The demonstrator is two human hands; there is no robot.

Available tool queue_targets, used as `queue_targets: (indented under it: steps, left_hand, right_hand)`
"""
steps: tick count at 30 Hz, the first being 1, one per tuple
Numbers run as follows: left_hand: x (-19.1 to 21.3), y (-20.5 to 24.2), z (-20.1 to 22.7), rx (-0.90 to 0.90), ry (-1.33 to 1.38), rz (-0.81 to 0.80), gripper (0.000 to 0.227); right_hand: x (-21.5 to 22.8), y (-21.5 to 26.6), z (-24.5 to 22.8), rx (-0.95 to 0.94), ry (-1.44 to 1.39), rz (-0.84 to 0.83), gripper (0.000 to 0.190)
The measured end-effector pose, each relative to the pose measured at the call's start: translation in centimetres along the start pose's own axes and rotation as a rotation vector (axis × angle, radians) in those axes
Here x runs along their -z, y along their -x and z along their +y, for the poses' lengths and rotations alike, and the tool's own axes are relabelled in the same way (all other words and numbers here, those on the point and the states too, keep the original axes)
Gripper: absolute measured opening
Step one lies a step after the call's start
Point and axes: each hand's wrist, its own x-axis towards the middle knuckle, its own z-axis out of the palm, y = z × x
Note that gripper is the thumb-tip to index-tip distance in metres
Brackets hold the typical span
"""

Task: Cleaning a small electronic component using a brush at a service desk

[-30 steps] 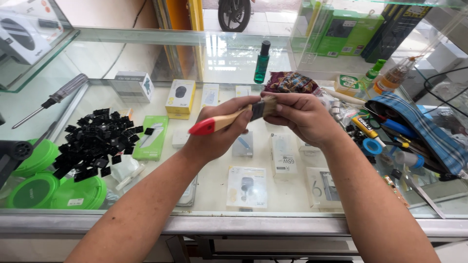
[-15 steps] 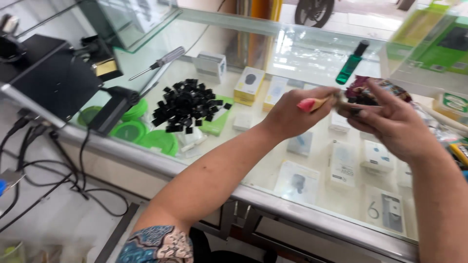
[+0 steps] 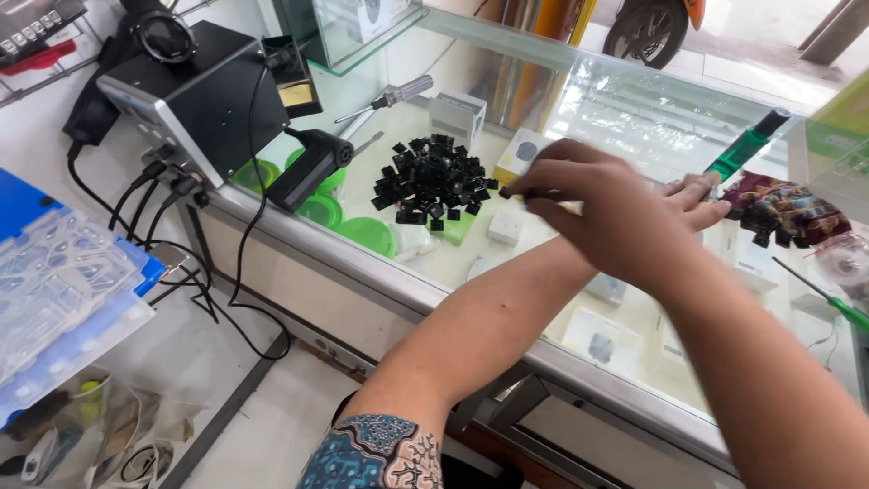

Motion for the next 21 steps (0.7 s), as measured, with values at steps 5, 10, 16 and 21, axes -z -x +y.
queue_targets:
  steps: [5,10,16,21]
  left_hand:
    - [3.0,1.6,0.7,-0.013,-0.102,0.292,0.046]
    - [3.2,1.3,1.2,0.013,-0.012,0.258,0.046]
    - [3.9,1.4,0.9,0.017,-0.017,0.199,0.049]
    - [3.1,1.2,0.4,0.036,0.005,0.143,0.048]
  right_hand:
    - [-9.0,-7.0,3.9,0.032,0.160,-0.195,0.033]
    - [-13.2,-9.6,7.5,0.093,0.307,-0.243,0.025]
    - [-12.5,-9.6,5.3,-0.028,0.329,-0.290,0.023]
    - [-9.1,-7.1,4.2,0.153,0.299,-0.114,0.032]
